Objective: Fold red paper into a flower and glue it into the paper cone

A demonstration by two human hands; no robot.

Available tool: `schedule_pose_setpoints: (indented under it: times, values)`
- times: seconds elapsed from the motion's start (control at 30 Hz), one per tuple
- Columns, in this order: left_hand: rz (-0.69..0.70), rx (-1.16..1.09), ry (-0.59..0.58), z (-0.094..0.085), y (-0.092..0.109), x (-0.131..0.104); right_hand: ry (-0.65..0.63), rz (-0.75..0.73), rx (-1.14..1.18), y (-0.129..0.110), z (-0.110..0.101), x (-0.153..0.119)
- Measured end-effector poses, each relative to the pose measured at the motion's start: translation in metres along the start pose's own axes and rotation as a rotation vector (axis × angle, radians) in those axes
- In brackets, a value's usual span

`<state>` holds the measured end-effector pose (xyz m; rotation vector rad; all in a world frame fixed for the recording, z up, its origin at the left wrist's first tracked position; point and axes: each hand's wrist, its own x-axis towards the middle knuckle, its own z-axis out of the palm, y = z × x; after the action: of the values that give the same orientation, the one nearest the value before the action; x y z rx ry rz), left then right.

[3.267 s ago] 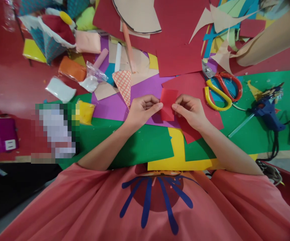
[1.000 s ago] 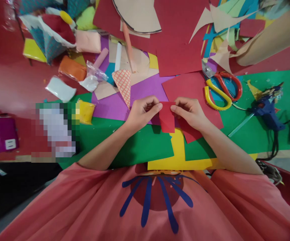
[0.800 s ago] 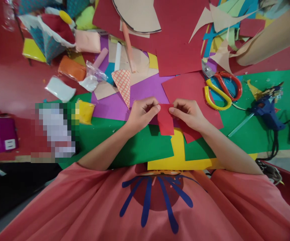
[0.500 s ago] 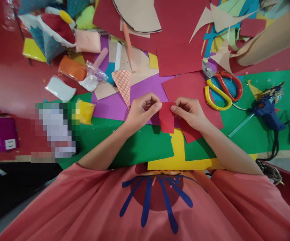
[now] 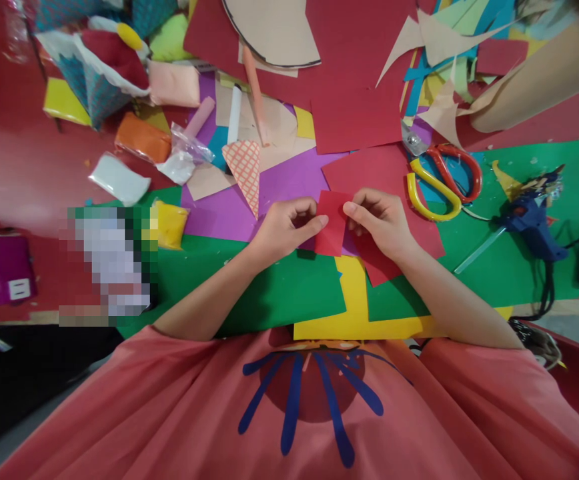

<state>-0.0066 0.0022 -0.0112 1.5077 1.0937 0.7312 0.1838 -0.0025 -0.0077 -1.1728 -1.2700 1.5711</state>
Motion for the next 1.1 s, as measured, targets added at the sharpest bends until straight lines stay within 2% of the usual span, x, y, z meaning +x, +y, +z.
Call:
schedule_pose_setpoints:
  times: [0.23, 0.4, 0.57, 0.9, 1.1]
  values:
    - [0.02, -0.07, 0.091, 0.0012, -0.0036, 0.0009, -0.085, -0.023, -0.121, -0.001, 0.002, -0.0028]
    - [0.068, -0.097, 0.123, 0.0021, 0.0003, 0.0019, -0.055, -0.024, -0.078, -0.0013, 0.0007, -0.0015]
    - [0.051, -0.075, 0.148, 0.0016, 0.0003, 0.0016, -0.033, 0.003, -0.036, 0.0, -0.0011, 0.0004]
    - [0.026, 0.0, 0.113, 0.0006, 0.0004, 0.0016, -0.02, 0.024, -0.029, 0.0001, -0.0017, 0.0002]
    - [0.024, 0.02, 0.004, -0.0005, 0.0026, 0.0013, -0.011, -0.003, -0.01, 0.0017, -0.0021, 0.0011]
